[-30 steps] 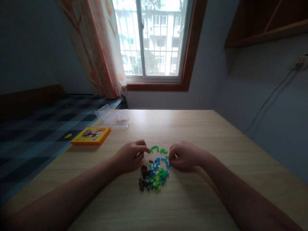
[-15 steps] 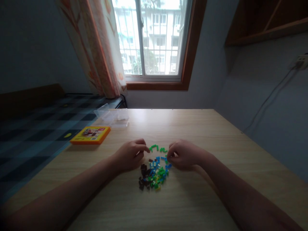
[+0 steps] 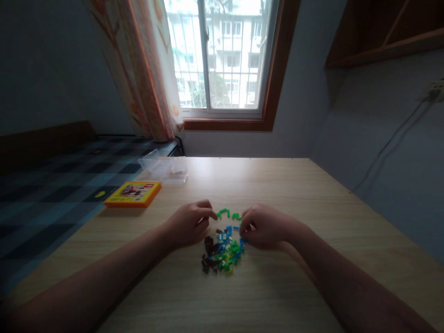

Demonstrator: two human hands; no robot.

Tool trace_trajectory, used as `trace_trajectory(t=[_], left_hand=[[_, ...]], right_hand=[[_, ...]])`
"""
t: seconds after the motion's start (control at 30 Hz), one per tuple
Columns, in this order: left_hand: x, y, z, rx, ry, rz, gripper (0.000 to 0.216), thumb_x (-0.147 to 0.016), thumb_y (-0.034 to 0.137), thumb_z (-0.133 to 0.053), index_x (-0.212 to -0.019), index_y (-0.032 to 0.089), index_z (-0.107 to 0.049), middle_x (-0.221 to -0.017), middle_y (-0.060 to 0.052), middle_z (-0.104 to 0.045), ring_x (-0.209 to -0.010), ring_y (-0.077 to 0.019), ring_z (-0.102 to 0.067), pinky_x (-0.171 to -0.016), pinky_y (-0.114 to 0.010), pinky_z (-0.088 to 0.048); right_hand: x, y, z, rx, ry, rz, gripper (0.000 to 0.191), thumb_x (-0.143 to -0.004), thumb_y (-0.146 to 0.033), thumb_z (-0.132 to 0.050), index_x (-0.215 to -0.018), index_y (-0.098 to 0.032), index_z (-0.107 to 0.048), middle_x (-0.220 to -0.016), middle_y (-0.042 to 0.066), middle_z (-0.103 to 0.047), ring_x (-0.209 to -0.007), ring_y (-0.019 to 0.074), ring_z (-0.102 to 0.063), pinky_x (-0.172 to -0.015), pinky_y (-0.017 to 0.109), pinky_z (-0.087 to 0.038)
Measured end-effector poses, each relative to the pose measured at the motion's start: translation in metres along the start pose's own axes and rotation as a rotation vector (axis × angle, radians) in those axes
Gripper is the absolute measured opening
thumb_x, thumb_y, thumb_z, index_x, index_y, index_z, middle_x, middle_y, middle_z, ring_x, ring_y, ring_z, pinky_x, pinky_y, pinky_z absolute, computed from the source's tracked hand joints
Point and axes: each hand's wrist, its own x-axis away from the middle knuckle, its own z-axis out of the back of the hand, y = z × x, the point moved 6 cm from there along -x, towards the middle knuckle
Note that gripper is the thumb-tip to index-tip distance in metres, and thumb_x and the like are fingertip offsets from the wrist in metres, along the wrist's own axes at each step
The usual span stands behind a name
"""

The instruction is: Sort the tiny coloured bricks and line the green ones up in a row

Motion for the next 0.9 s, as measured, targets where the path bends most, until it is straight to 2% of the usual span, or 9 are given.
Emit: trace_trajectory(t=[0.33, 0.53, 0.63, 0.73, 0.9], left_hand=[[-0.001, 0.000, 0.001, -0.003, 0.004, 0.013, 0.033, -0.077, 0.009, -0.049, -0.091, 0.024, -0.076, -0.093, -0.002, -0.067, -0.072, -0.0130, -0.061, -0.071, -0.026, -0.049], [0.000, 0.000, 0.001, 0.009, 0.002, 0.006, 0.034, -0.078, 0.009, -0.049, -0.092, 0.023, -0.076, -0.094, -0.002, -0.067, -0.071, -0.0125, -0.061, -0.070, -0.025, -0.048], [0.000, 0.000, 0.001, 0.009, 0.002, 0.005, 0.034, -0.077, 0.008, -0.049, -0.091, 0.023, -0.076, -0.094, -0.002, -0.067, -0.071, -0.0124, -0.061, -0.070, -0.025, -0.048], [0.000, 0.000, 0.002, 0.012, 0.004, 0.008, 0.034, -0.077, 0.008, -0.049, -0.091, 0.023, -0.076, -0.093, -0.002, -0.067, -0.070, -0.0121, -0.061, -0.070, -0.025, -0.049], [0.000, 0.001, 0.002, 0.005, 0.007, 0.006, 0.034, -0.077, 0.009, -0.049, -0.092, 0.023, -0.076, -0.094, -0.002, -0.067, -0.070, -0.0122, -0.061, -0.069, -0.025, -0.049]], right_hand=[[-0.002, -0.002, 0.001, 0.005, 0.023, 0.002, 0.019, -0.077, -0.012, -0.063, -0.085, -0.020, -0.078, -0.074, 0.001, -0.067, -0.061, 0.0094, -0.055, -0.055, 0.019, -0.039], [0.004, 0.025, 0.023, 0.005, 0.151, -0.077, 0.017, -0.084, -0.024, -0.062, -0.084, -0.017, -0.078, -0.075, 0.004, -0.069, -0.062, 0.0113, -0.056, -0.057, 0.022, -0.041], [0.006, 0.037, 0.023, -0.023, 0.089, -0.120, 0.017, -0.082, -0.023, -0.062, -0.082, -0.016, -0.078, -0.075, 0.005, -0.070, -0.065, 0.0134, -0.058, -0.061, 0.024, -0.043], [0.006, 0.038, 0.016, -0.083, 0.030, -0.125, 0.017, -0.081, -0.023, -0.063, -0.083, -0.015, -0.078, -0.076, 0.005, -0.071, -0.067, 0.0148, -0.059, -0.061, 0.024, -0.043], [0.000, 0.029, 0.003, -0.095, 0.040, -0.077, 0.017, -0.081, -0.024, -0.064, -0.086, -0.018, -0.079, -0.077, 0.004, -0.071, -0.068, 0.0139, -0.060, -0.061, 0.023, -0.043]])
